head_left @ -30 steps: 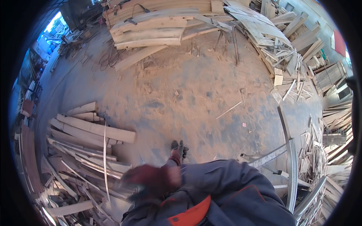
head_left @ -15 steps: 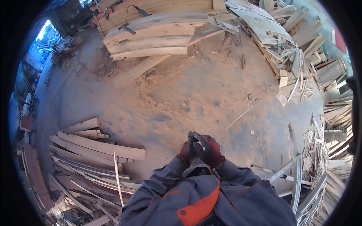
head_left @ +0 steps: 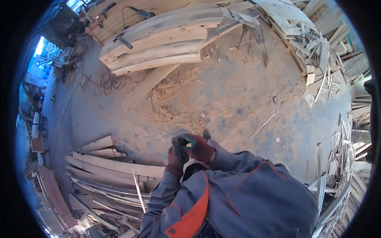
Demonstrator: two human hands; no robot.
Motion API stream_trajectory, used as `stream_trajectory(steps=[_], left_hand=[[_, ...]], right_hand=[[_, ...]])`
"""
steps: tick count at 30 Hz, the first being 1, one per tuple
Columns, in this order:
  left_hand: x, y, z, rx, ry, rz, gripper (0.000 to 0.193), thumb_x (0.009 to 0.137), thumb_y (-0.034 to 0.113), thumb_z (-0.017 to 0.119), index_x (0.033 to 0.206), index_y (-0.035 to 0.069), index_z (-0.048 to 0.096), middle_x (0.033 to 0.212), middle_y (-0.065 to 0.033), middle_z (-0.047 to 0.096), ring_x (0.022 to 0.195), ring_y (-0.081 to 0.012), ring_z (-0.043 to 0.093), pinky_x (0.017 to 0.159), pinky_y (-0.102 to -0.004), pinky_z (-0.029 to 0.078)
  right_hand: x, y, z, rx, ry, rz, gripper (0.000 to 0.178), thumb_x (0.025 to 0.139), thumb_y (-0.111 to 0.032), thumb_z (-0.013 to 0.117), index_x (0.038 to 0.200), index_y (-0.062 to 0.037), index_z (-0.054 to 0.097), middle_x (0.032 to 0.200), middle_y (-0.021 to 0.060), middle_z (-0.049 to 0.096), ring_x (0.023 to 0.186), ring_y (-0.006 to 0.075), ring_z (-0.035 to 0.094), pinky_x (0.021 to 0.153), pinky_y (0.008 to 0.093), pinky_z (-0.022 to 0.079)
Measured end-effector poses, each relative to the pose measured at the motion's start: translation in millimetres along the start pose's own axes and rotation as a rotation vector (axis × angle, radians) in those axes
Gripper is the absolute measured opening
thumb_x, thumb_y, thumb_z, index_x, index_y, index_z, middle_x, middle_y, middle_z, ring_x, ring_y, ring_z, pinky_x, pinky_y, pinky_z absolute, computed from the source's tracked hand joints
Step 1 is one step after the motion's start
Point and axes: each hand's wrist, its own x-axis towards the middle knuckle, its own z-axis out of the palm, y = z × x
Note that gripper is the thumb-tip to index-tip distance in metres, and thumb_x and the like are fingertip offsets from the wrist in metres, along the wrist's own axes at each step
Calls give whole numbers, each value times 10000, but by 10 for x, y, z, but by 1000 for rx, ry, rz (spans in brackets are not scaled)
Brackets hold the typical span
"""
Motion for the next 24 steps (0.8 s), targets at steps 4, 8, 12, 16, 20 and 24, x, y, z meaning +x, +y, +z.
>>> stream_trajectory(steps=[4,8,12,16,20,24], left_hand=[[587,286,-169,-241,196,-318,634,1100,610,407,1189,75,736,887,-23,751,709,-127,699,563,-289,528],[1149,563,-280,-429,300,-339,749,1061,712,424,1193,46,741,602,25,552,462,-72,450,422,-251,288],[1761,720,-365,-491,306,-415,768,1081,668,439,1366,-17,635,596,28,517,458,-62,416,428,-235,280],[2455,694,-422,-450,251,-410,706,1077,629,500,1304,-18,667,588,40,487,438,-47,378,413,-223,245],[3196,489,-635,-590,203,-461,530,1059,598,574,978,83,672,638,27,527,504,-91,458,463,-258,343],[4182,472,-1129,-701,168,-460,509,1055,572,600,898,93,670,661,-11,596,483,-100,496,426,-254,356]], right_hand=[[739,-73,-200,-77,-3,-114,491,809,-140,795,1289,-121,692,1165,140,740,1099,373,709,947,439,572],[1223,-32,-418,80,76,-86,502,831,-145,797,1315,-102,671,1161,145,734,1087,366,711,938,428,573],[1702,95,-864,28,189,-23,480,852,-154,801,1308,-84,667,1168,162,723,1087,368,709,931,425,573],[2088,176,-1083,-182,260,-87,438,883,-169,778,1296,-72,668,1173,175,723,1079,384,708,937,428,574],[2487,328,-1167,-119,372,-40,322,967,-80,736,1282,-20,715,1174,171,759,1053,232,742,910,346,575],[3002,461,-1225,-162,528,115,287,970,-80,738,1248,-10,733,1167,161,767,1056,203,737,904,332,575]])
